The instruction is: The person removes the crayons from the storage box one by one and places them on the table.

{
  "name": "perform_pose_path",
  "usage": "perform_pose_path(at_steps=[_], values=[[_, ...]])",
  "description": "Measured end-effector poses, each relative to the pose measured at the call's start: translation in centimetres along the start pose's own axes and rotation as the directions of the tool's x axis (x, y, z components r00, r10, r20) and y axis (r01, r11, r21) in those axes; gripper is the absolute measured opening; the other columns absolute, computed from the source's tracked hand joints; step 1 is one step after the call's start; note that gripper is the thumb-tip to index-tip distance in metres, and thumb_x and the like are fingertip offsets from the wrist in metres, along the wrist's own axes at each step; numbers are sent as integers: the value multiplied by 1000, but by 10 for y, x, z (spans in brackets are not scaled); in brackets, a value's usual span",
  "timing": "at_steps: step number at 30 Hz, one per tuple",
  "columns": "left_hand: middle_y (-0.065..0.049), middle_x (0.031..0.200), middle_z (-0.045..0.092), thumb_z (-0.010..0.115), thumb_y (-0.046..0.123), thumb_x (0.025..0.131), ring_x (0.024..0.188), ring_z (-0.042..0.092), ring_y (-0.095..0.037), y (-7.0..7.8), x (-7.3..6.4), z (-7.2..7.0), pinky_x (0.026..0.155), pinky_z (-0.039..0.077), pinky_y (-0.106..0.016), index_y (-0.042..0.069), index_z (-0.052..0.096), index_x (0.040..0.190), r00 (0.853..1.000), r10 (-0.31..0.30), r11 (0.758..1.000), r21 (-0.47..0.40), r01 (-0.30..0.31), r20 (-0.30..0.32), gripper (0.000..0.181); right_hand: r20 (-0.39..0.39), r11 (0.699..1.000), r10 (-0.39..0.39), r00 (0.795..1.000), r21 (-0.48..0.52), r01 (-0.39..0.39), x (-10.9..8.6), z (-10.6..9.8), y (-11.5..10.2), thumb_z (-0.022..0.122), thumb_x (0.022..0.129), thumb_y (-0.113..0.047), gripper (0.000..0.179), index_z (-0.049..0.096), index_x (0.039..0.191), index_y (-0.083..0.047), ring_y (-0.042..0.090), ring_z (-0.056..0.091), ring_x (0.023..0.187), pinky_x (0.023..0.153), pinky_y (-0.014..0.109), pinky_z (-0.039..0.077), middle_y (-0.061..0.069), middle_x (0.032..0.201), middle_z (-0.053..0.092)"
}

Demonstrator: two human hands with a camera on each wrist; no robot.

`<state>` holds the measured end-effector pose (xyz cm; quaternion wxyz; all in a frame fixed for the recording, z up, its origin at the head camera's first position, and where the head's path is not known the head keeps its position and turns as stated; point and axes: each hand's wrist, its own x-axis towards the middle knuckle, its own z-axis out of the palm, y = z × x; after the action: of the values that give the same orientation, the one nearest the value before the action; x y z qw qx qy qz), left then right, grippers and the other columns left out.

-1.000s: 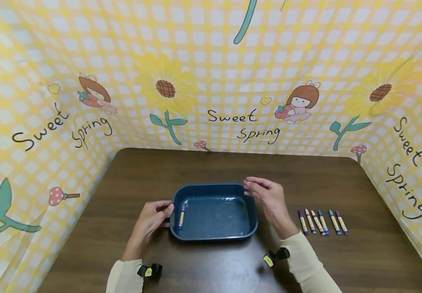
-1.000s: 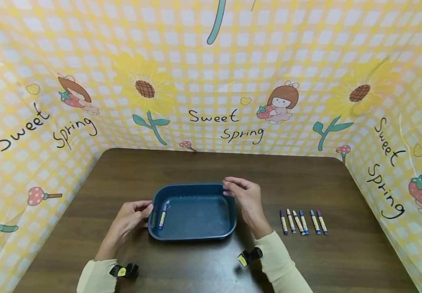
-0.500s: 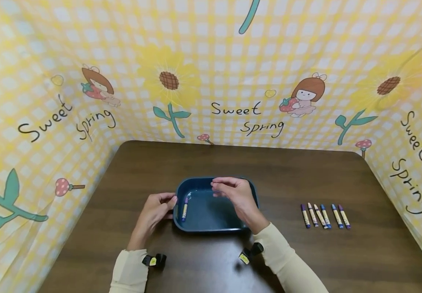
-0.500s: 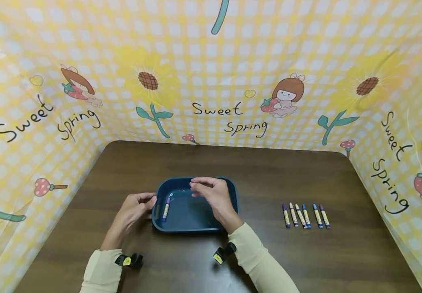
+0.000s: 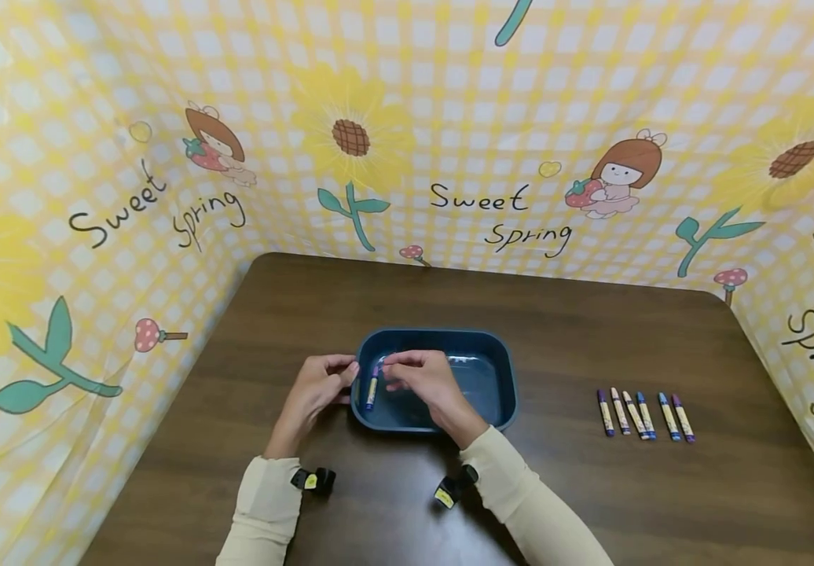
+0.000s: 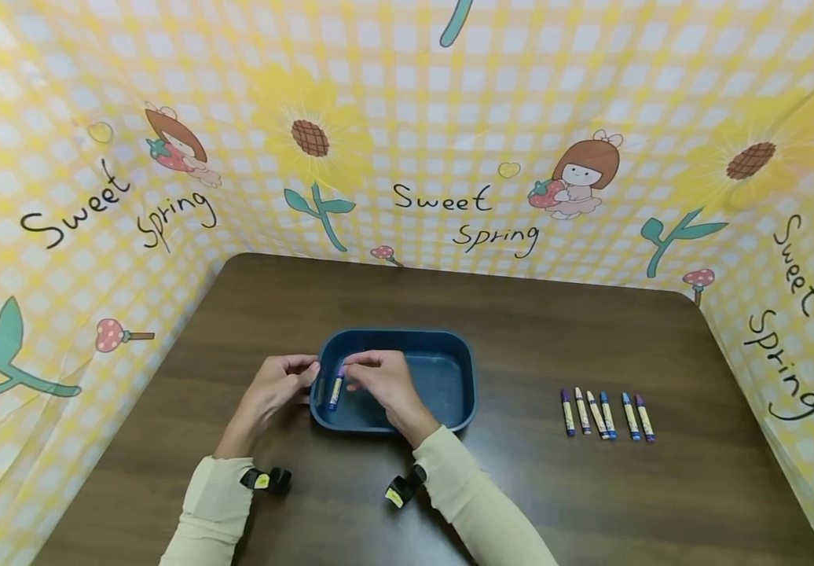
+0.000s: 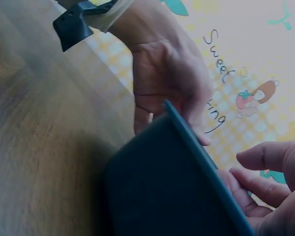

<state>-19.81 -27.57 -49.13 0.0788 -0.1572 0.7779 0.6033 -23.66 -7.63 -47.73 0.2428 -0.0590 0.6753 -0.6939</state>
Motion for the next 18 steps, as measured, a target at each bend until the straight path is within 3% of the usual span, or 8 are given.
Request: perform_pose_path(at_steps=[3,6,10,13,18], values=[[-23,120,67,60,15,103,88,67,-19,2,1,-2,75,64,-35,-4,63,132,1000,-3,1000,-3,3,13,35,-23,1000,16,1000,-21,-17,4,9,3,67,95,-6,25,71,113,11,35,72,95,82,39,63,29,113,71],[-22,122,67,60,15,103,90,69,-20,1,1,-3,78,64,-37,-3,63,132,1000,-12,1000,2,12,19,35,-54,992,4,999,-128,-11,8,17,7,67,95,-6,22,74,108,9,33,73,90,79,39,64,25,108,73],[-21,121,68,59,14,103,91,68,-21,1,0,-2,79,63,-38,-2,64,132,1000,-18,1000,8,17,11,33,-100,909,-79,992,-415,31,12,26,5,71,94,-12,21,77,108,2,26,73,89,82,40,63,14,104,76],[-20,120,69,60,14,103,91,68,-21,1,0,0,79,63,-38,-1,65,131,1000,-21,1000,7,21,17,32,-133,839,-137,982,-542,44,14,31,4,74,92,-14,22,77,109,-1,23,71,94,86,40,61,11,105,77],[-21,119,69,60,12,102,90,68,-21,1,-2,-2,77,64,-38,-2,66,130,1000,-10,1000,-1,10,-5,32,-138,817,-157,978,-574,50,18,35,4,72,91,-11,20,76,107,0,22,69,91,82,38,60,12,102,76]])
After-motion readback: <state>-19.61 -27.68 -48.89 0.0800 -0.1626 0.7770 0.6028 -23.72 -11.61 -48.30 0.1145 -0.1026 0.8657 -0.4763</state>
